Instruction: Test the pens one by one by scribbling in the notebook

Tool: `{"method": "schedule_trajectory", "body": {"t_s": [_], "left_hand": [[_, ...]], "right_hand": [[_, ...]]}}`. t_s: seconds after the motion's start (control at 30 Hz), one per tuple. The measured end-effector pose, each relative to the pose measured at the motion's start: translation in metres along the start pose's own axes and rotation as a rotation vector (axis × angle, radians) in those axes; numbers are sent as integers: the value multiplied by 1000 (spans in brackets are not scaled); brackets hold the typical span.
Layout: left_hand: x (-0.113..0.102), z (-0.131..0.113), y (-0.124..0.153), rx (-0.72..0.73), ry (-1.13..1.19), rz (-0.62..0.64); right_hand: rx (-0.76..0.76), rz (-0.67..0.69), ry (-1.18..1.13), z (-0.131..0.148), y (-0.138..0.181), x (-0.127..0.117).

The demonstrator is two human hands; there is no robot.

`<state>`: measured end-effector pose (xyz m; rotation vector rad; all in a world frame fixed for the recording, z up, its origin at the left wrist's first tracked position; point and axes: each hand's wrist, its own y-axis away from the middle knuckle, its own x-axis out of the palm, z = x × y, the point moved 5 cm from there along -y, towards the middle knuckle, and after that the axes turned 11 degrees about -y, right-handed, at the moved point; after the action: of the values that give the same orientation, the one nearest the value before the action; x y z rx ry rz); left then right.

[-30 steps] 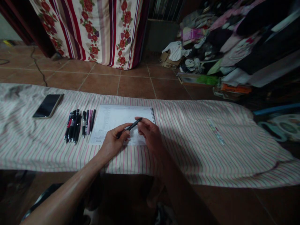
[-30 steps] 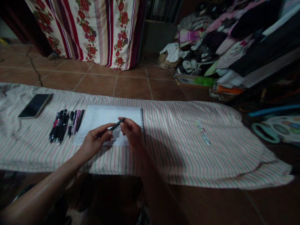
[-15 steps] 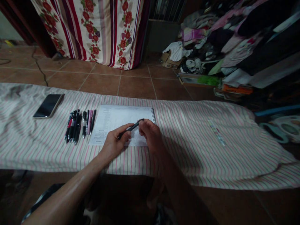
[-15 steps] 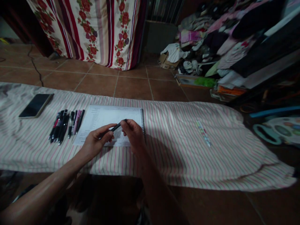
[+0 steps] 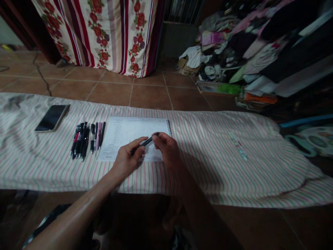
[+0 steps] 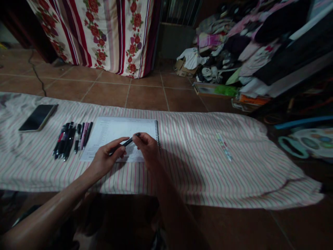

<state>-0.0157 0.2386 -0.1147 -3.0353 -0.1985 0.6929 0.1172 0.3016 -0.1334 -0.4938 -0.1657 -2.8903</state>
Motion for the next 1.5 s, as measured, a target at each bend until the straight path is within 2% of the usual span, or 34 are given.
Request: {"method": "schedule_trajectory", "body": {"t_s": [0.13,0.3,0.4,0.8,0.9,1.13,1.27,1.5], "left_hand": [[0,0,0,2,7,9],[1,2,-2,-44,58,16],[2,3,-2,-52,78,21],[3,2,0,-20,31,19],[4,2,0,-34,57,25],[3,2,-2,-72,144,33],[4,3,0,-84,121,43],[3,1,1,-24,55,25]], "right_hand": [[-7,-11,47,2,1,1],[50,74,-34,4,3,4],[35,99,-46,5,4,5],[-36,-28,130,4,2,1],[-48,-11,139,4,1,0],[-17,58,-4,-2,0,0],[15,46,-4,-3,1,1],[-37,-17,120,2,1,2]]}}
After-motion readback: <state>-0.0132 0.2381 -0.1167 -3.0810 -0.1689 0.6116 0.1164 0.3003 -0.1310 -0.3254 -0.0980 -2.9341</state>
